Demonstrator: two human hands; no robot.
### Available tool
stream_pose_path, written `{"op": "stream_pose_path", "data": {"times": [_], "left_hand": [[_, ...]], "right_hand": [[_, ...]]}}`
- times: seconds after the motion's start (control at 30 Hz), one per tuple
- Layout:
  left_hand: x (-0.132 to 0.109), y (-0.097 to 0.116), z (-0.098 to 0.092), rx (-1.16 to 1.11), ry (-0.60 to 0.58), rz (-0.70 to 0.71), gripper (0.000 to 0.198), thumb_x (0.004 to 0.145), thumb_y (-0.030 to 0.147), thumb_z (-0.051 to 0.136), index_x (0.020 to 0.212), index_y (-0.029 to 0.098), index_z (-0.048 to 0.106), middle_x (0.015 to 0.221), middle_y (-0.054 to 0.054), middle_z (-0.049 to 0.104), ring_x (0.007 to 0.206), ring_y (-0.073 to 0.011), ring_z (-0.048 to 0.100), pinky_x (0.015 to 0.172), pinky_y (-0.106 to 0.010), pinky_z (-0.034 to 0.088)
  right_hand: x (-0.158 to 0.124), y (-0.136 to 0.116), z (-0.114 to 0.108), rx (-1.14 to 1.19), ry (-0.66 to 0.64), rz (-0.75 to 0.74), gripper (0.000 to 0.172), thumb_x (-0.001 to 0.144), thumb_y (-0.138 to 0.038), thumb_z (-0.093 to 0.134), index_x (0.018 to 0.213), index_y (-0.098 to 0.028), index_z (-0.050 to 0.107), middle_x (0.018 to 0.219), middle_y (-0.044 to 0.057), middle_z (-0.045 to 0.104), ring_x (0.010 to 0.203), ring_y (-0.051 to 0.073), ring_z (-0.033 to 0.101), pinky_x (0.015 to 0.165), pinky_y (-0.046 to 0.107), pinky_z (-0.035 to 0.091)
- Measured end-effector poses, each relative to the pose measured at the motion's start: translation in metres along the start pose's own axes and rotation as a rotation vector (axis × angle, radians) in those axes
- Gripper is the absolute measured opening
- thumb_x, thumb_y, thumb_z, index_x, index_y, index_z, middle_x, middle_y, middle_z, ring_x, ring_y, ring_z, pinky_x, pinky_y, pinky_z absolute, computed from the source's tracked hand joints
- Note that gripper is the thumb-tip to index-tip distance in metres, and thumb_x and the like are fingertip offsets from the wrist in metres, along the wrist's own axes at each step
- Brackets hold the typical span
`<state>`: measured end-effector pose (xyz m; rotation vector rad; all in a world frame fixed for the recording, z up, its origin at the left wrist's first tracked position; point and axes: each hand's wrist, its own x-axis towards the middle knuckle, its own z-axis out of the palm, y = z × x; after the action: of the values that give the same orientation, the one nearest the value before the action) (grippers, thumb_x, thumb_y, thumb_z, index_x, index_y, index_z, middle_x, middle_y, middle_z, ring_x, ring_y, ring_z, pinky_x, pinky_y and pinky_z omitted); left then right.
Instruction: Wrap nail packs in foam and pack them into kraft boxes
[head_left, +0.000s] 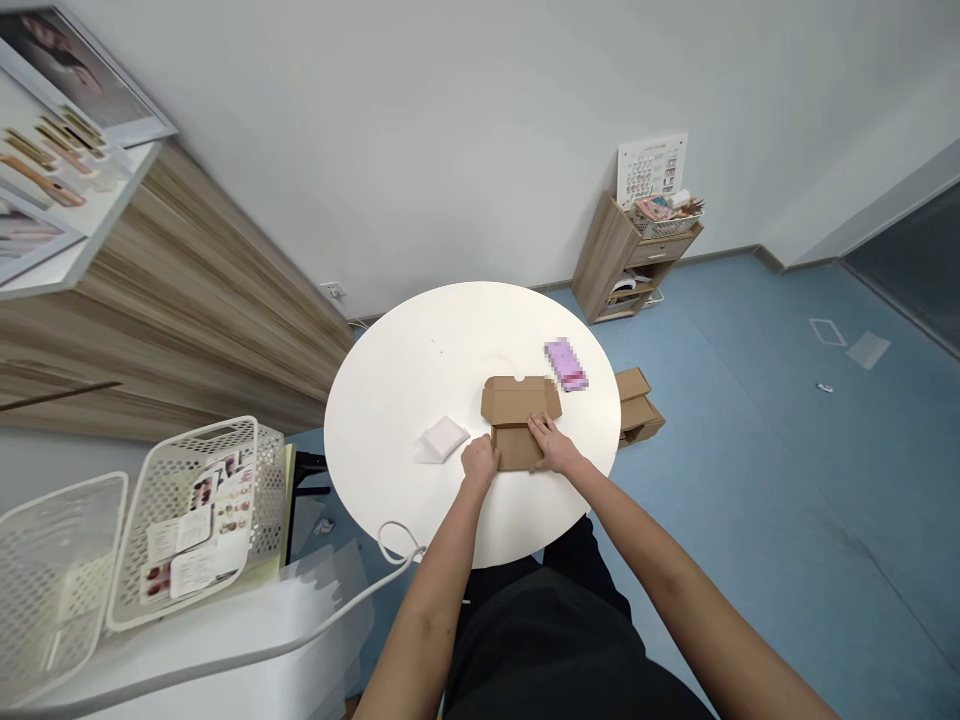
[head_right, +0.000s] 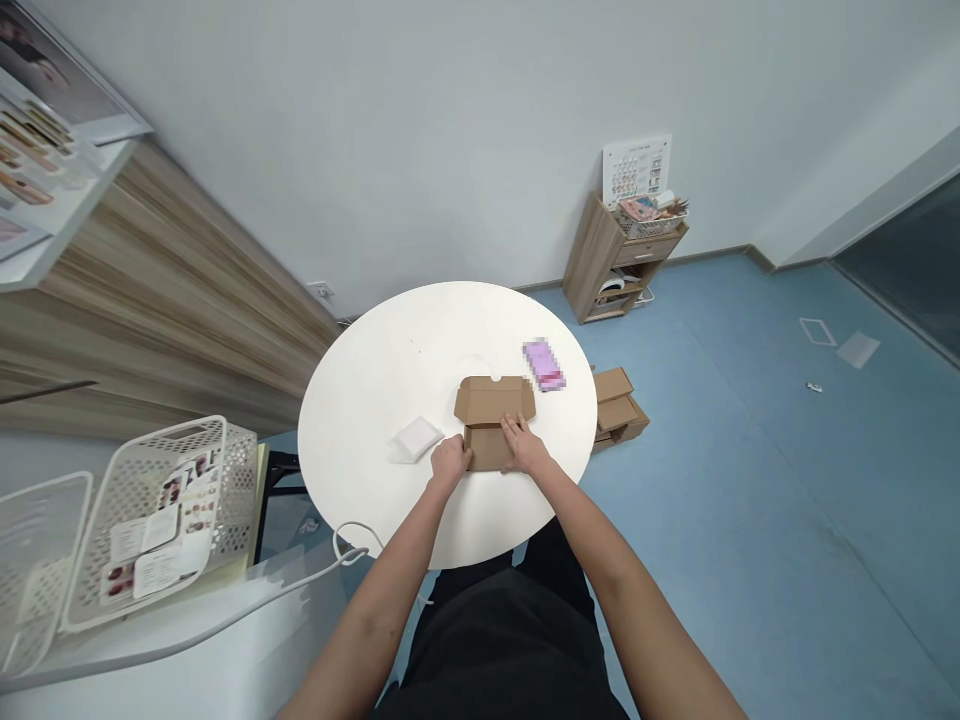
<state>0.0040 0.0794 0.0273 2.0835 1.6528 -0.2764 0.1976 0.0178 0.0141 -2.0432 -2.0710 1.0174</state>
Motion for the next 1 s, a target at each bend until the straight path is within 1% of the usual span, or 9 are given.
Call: {"op": "stream_pose_path", "data": {"times": [0.17, 0.27, 0.33, 0.4, 0.5, 0.6, 0.77, 0.93, 1.0], "left_hand": [[0.000, -0.002, 0.011, -0.005, 0.067, 0.041, 0.017, 0.087, 0.015, 0.048, 0.097, 0.018, 0.061, 0.095, -0.011, 0.067, 0.089, -0.0240, 0.064, 0.069, -0.030, 0.041], [-0.002, -0.013, 0.013, -0.109, 0.091, 0.105, 0.014, 0.091, 0.025, 0.048, 0.092, 0.020, 0.061, 0.090, -0.008, 0.066, 0.087, -0.0226, 0.062, 0.071, -0.030, 0.042], [-0.004, -0.027, 0.009, -0.189, 0.182, 0.140, 0.020, 0.094, 0.033, 0.046, 0.091, 0.020, 0.061, 0.090, -0.007, 0.064, 0.091, -0.0223, 0.060, 0.077, -0.031, 0.043], [-0.005, -0.046, 0.003, -0.230, 0.348, 0.073, 0.025, 0.096, 0.037, 0.043, 0.100, 0.020, 0.061, 0.101, -0.010, 0.062, 0.100, -0.0245, 0.057, 0.085, -0.035, 0.043], [-0.004, -0.076, -0.005, -0.249, 0.502, -0.252, 0.041, 0.094, 0.045, 0.046, 0.122, 0.017, 0.052, 0.122, -0.016, 0.053, 0.115, -0.0328, 0.050, 0.091, -0.044, 0.041], [0.002, -0.095, -0.008, -0.323, 0.405, -0.458, 0.057, 0.088, 0.055, 0.052, 0.126, 0.014, 0.047, 0.125, -0.020, 0.050, 0.119, -0.0376, 0.048, 0.093, -0.048, 0.041], [0.020, -0.100, -0.006, -0.611, 0.319, -0.433, 0.050, 0.078, 0.041, 0.068, 0.116, 0.017, 0.047, 0.121, -0.016, 0.054, 0.118, -0.0317, 0.053, 0.096, -0.042, 0.042], [0.021, -0.099, -0.009, -0.781, 0.273, -0.463, 0.042, 0.076, 0.040, 0.070, 0.106, 0.022, 0.047, 0.099, -0.006, 0.064, 0.092, -0.0205, 0.065, 0.077, -0.032, 0.051], [0.014, -0.093, -0.012, -0.898, 0.281, -0.392, 0.037, 0.079, 0.044, 0.065, 0.104, 0.022, 0.048, 0.096, -0.004, 0.065, 0.086, -0.0169, 0.066, 0.072, -0.029, 0.051]], "right_hand": [[0.000, -0.003, -0.001, -0.012, -0.012, 0.032, 0.127, 0.059, -0.044, 0.086, 0.157, -0.021, 0.007, 0.163, 0.010, 0.008, 0.149, 0.036, -0.003, 0.104, 0.045, 0.045], [-0.001, -0.003, -0.003, -0.011, -0.018, 0.036, 0.124, 0.061, -0.045, 0.084, 0.157, -0.022, 0.007, 0.164, 0.009, 0.007, 0.149, 0.036, -0.002, 0.104, 0.045, 0.044], [-0.001, -0.004, -0.003, -0.005, -0.020, 0.037, 0.124, 0.062, -0.046, 0.083, 0.157, -0.023, 0.007, 0.164, 0.008, 0.007, 0.149, 0.035, -0.001, 0.105, 0.044, 0.043], [-0.002, -0.004, -0.004, -0.003, -0.030, 0.046, 0.124, 0.062, -0.046, 0.082, 0.157, -0.023, 0.005, 0.164, 0.007, 0.006, 0.149, 0.035, -0.003, 0.105, 0.044, 0.044], [-0.003, -0.006, -0.005, -0.016, -0.047, 0.061, 0.124, 0.063, -0.045, 0.082, 0.157, -0.023, 0.005, 0.164, 0.008, 0.004, 0.149, 0.035, -0.004, 0.104, 0.044, 0.044], [-0.003, -0.007, -0.006, -0.033, -0.054, 0.064, 0.124, 0.062, -0.045, 0.083, 0.157, -0.023, 0.006, 0.164, 0.009, 0.005, 0.149, 0.035, -0.003, 0.104, 0.044, 0.044], [-0.002, -0.007, -0.007, -0.012, -0.046, 0.047, 0.123, 0.063, -0.043, 0.083, 0.157, -0.023, 0.006, 0.164, 0.008, 0.006, 0.149, 0.035, -0.002, 0.103, 0.045, 0.045], [-0.003, -0.004, -0.008, 0.008, -0.037, 0.030, 0.124, 0.062, -0.045, 0.083, 0.157, -0.023, 0.006, 0.163, 0.009, 0.008, 0.149, 0.035, -0.002, 0.102, 0.047, 0.046], [-0.005, -0.003, -0.009, 0.025, -0.019, 0.006, 0.125, 0.062, -0.045, 0.083, 0.157, -0.023, 0.004, 0.163, 0.009, 0.010, 0.150, 0.035, -0.002, 0.102, 0.047, 0.046]]}}
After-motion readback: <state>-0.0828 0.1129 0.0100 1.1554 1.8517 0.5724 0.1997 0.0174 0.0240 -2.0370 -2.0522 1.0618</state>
